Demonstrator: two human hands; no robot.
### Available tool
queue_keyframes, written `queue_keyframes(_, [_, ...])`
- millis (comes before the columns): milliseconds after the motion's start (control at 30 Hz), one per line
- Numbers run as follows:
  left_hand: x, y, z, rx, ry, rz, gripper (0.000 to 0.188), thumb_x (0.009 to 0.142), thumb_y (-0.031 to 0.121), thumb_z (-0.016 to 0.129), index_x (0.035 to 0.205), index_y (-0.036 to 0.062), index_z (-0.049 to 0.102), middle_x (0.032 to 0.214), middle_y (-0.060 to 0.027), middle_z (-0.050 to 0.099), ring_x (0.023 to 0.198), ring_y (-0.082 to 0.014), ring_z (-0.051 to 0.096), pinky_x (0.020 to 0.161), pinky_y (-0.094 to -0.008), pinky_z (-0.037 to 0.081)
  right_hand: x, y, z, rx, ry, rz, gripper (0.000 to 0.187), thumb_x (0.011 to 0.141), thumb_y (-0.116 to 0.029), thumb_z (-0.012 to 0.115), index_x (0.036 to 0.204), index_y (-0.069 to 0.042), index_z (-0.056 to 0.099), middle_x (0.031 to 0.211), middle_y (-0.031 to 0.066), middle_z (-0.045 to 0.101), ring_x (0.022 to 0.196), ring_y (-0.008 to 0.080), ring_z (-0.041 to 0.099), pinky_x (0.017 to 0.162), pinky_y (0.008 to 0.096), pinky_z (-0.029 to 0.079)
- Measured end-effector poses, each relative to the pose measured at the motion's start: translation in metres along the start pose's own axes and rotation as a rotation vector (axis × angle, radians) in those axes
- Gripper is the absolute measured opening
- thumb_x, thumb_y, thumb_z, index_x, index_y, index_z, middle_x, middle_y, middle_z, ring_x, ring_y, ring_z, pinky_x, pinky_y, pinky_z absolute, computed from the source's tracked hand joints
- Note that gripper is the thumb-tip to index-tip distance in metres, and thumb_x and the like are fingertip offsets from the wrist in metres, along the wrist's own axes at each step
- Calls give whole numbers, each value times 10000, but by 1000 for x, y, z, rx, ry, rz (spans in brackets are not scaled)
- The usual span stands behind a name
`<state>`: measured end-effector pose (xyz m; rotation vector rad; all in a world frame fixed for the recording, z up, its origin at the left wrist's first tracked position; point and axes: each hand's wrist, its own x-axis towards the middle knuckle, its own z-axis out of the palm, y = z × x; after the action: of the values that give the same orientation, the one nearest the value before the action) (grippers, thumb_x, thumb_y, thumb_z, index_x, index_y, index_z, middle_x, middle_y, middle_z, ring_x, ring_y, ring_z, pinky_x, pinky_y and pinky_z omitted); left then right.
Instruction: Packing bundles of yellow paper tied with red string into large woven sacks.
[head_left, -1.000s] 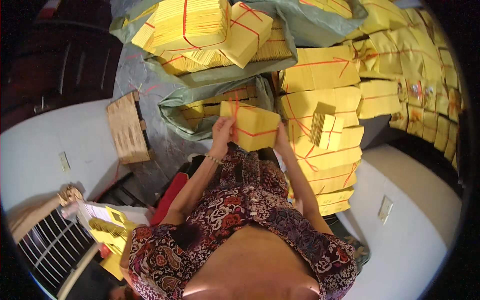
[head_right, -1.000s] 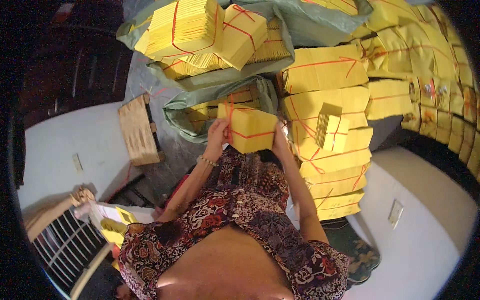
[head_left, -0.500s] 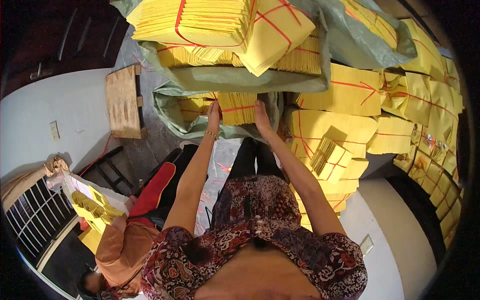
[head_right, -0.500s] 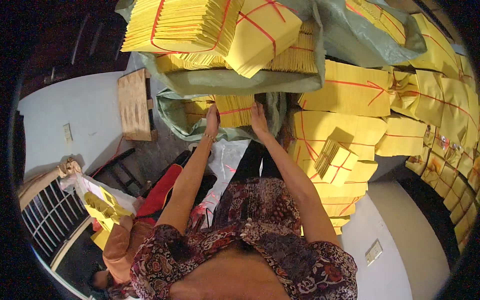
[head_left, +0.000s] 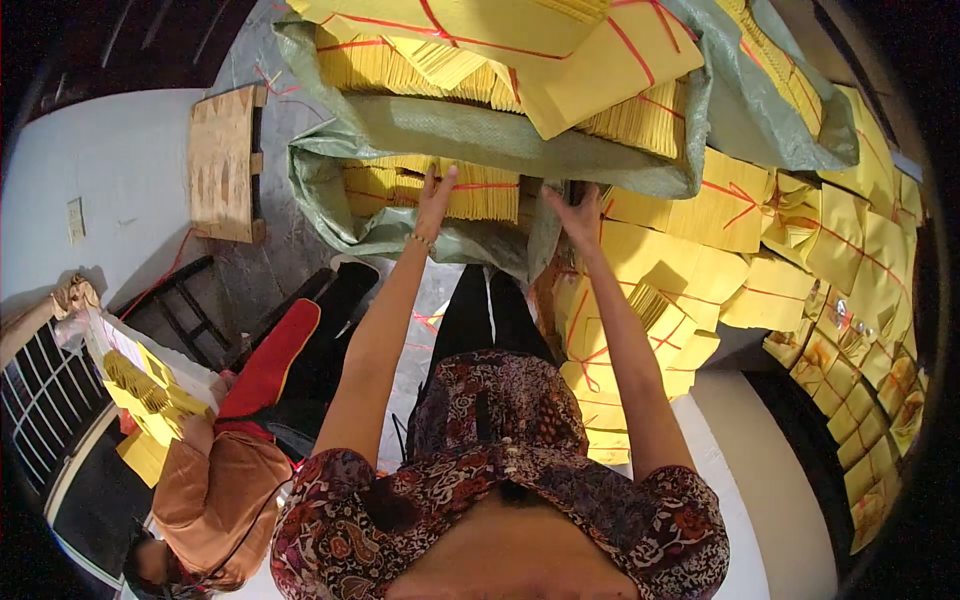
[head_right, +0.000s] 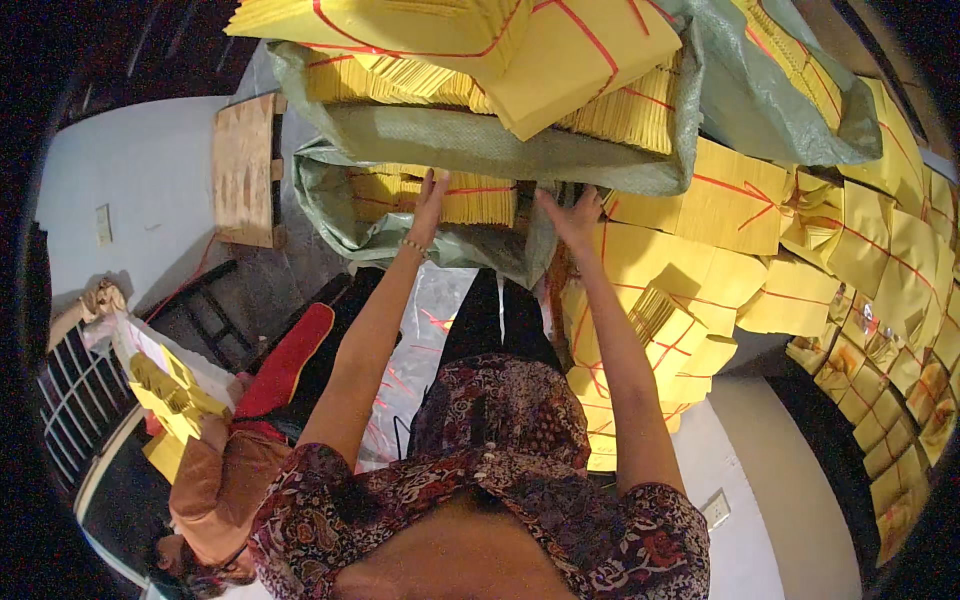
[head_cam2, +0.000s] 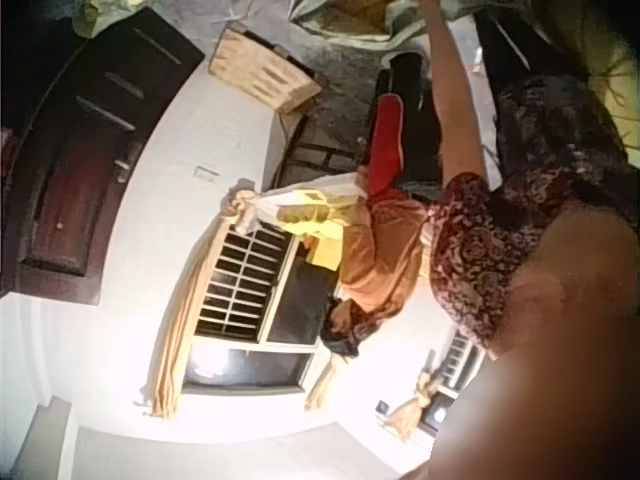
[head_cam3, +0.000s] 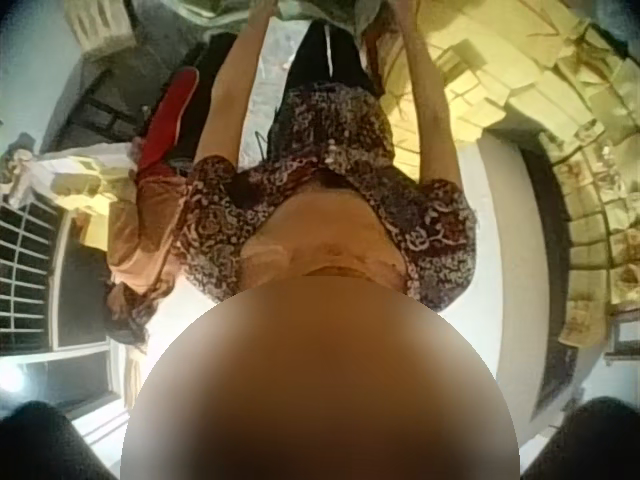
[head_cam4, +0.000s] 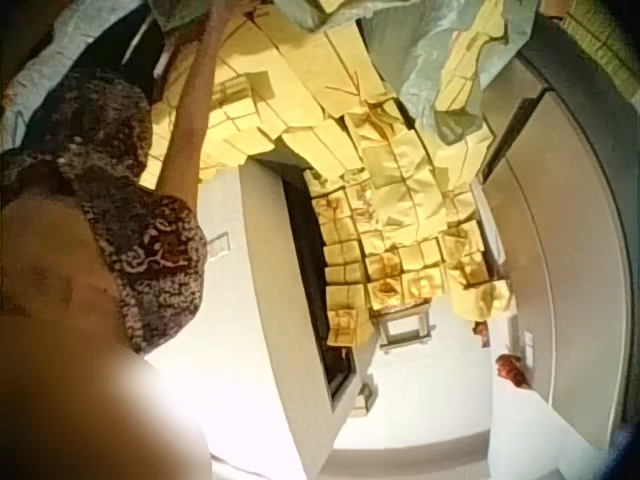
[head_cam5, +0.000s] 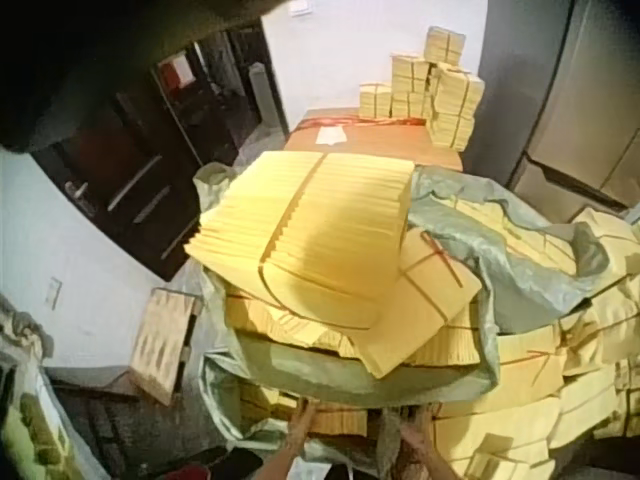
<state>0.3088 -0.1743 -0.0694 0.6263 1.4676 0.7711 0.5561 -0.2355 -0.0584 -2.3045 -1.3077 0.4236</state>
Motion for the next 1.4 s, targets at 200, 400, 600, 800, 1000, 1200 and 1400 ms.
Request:
queue_keyframes(200, [24, -6, -17, -83, -276, -132, 764, 739, 334, 736, 1302, -5, 346, 1164, -81, 541, 1041, -175, 530, 856, -305, 456, 46, 8, 22, 639, -792, 490, 703, 840, -354, 591, 1346, 19, 275, 1393, 198, 306, 1315, 305, 237, 1062, 385, 234])
queue_keyframes(400, [10, -4, 3, -71, -284, -100, 690, 741, 292, 740, 1281, 57, 380, 1117, -63, 567, 1007, -168, 548, 841, -300, 462, 48, 6, -39, 411, -640, 220, 506, 881, -258, 507, 1304, -14, 377, 1324, 190, 424, 1243, 323, 375, 1036, 355, 277])
queue_keyframes(600, [20, -8, 26, 141, -231, 13, 639, 768, 304, 713, 1275, 84, 392, 1080, -19, 581, 982, -161, 552, 850, -272, 448, 39, 5, -37, 357, -471, -82, 427, 887, -256, 489, 1240, -17, 463, 1290, 197, 458, 1214, 334, 406, 1009, 361, 306])
queue_keyframes(800, [17, -18, 25, 57, -261, -163, 671, 765, 340, 702, 1301, 93, 384, 1213, -72, 510, 1020, -185, 545, 859, -261, 444, 52, -34, -71, 479, -602, 325, 421, 881, -206, 539, 1237, 7, 467, 1233, 138, 511, 1126, 243, 477, 972, 320, 346])
queue_keyframes(1000, [28, -4, 46, -32, -624, -485, 708, 769, 343, 690, 1329, 60, 361, 1288, -93, 461, 1125, -205, 484, 908, -289, 418, 58, -18, -74, 309, -916, 283, 513, 847, -344, 570, 1244, -36, 467, 1253, 117, 503, 1161, 235, 447, 993, 345, 335])
queue_keyframes(1200, [21, -36, 73, 91, -459, -158, 617, 816, 292, 638, 1321, 44, 387, 1313, -104, 444, 1197, -233, 422, 986, -353, 354, 45, -20, -65, 326, -474, 69, 323, 841, -212, 511, 1093, -13, 543, 1081, 153, 577, 1040, 301, 520, 905, 359, 388])
queue_keyframes(1400, [25, -41, 70, 297, -488, -62, 574, 836, 236, 601, 1332, 55, 374, 1336, -104, 420, 1230, -245, 384, 1015, -364, 313, 31, -34, -79, 322, -279, -185, 248, 817, -136, 495, 992, 23, 568, 951, 202, 607, 946, 334, 566, 840, 379, 423])
